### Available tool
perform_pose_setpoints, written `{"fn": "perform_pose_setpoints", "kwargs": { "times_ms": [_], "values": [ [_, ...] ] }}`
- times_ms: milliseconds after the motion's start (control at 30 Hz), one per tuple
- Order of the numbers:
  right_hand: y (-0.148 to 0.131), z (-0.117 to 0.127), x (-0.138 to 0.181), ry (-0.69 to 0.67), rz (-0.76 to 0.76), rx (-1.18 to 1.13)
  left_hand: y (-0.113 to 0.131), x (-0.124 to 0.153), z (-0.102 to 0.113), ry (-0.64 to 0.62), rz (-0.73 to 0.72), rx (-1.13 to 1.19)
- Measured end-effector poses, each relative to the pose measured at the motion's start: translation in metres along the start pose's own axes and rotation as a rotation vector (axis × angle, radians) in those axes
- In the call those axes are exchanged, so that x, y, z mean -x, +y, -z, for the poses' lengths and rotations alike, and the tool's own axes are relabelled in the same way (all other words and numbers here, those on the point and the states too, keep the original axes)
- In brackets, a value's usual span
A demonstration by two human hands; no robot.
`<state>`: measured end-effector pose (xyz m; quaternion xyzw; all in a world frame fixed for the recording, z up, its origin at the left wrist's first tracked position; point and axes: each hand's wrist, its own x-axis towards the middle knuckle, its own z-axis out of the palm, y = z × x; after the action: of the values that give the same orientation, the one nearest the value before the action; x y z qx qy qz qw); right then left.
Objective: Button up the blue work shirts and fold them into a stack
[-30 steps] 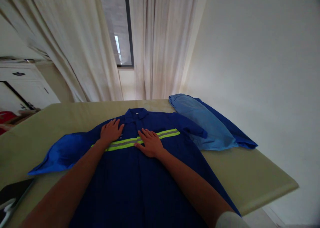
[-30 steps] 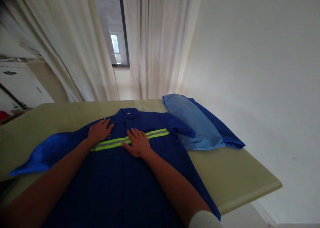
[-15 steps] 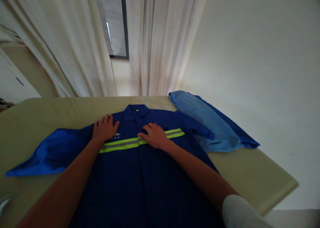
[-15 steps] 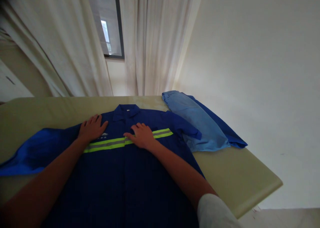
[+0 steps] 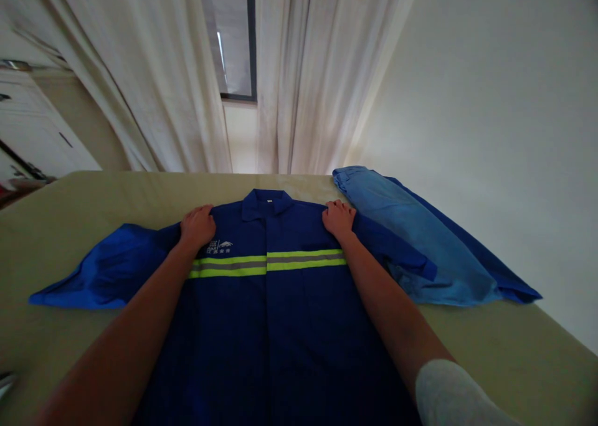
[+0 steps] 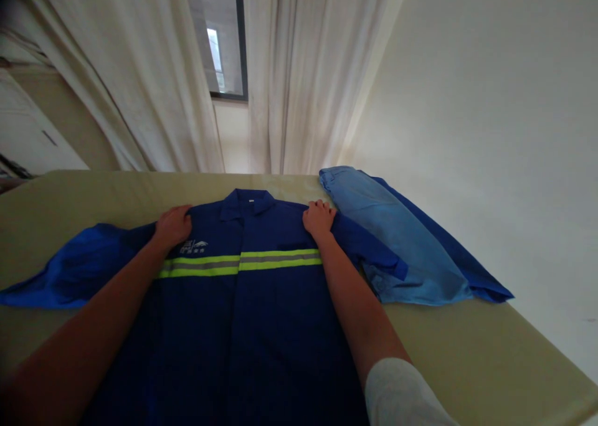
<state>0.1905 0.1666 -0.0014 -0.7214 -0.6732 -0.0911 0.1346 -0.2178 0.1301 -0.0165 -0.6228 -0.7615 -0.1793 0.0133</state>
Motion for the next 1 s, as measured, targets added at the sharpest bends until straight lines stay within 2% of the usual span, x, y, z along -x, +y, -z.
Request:
{"fn": "perform_pose_setpoints", "kwargs": {
  "times_ms": [233,367,433,633,767,900,1000],
  "values": [
    [0.000,0.002,-0.001,0.040,0.033,-0.020,-0.006,0.004,0.003,0.105,0.060,0.047],
    [0.001,0.002,0.001,0.104,0.046,-0.043,-0.002,0.007,0.007,0.085,0.086,0.092],
    [0.001,0.003,0.003,0.146,0.031,-0.054,-0.001,0.006,0.010,0.103,0.093,0.152],
    [0.003,0.014,0.010,0.292,-0.078,-0.112,-0.006,0.006,0.020,0.266,0.102,0.448],
    [0.007,0.022,0.019,0.213,-0.082,-0.087,-0.007,0.011,0.025,0.267,0.027,0.506],
    [0.019,0.031,0.040,0.030,0.057,0.014,-0.007,0.012,0.025,0.247,0.005,0.453],
    [0.027,0.036,0.057,0.033,0.119,0.068,-0.009,0.009,0.022,0.270,-0.069,0.442]
  ]
}}
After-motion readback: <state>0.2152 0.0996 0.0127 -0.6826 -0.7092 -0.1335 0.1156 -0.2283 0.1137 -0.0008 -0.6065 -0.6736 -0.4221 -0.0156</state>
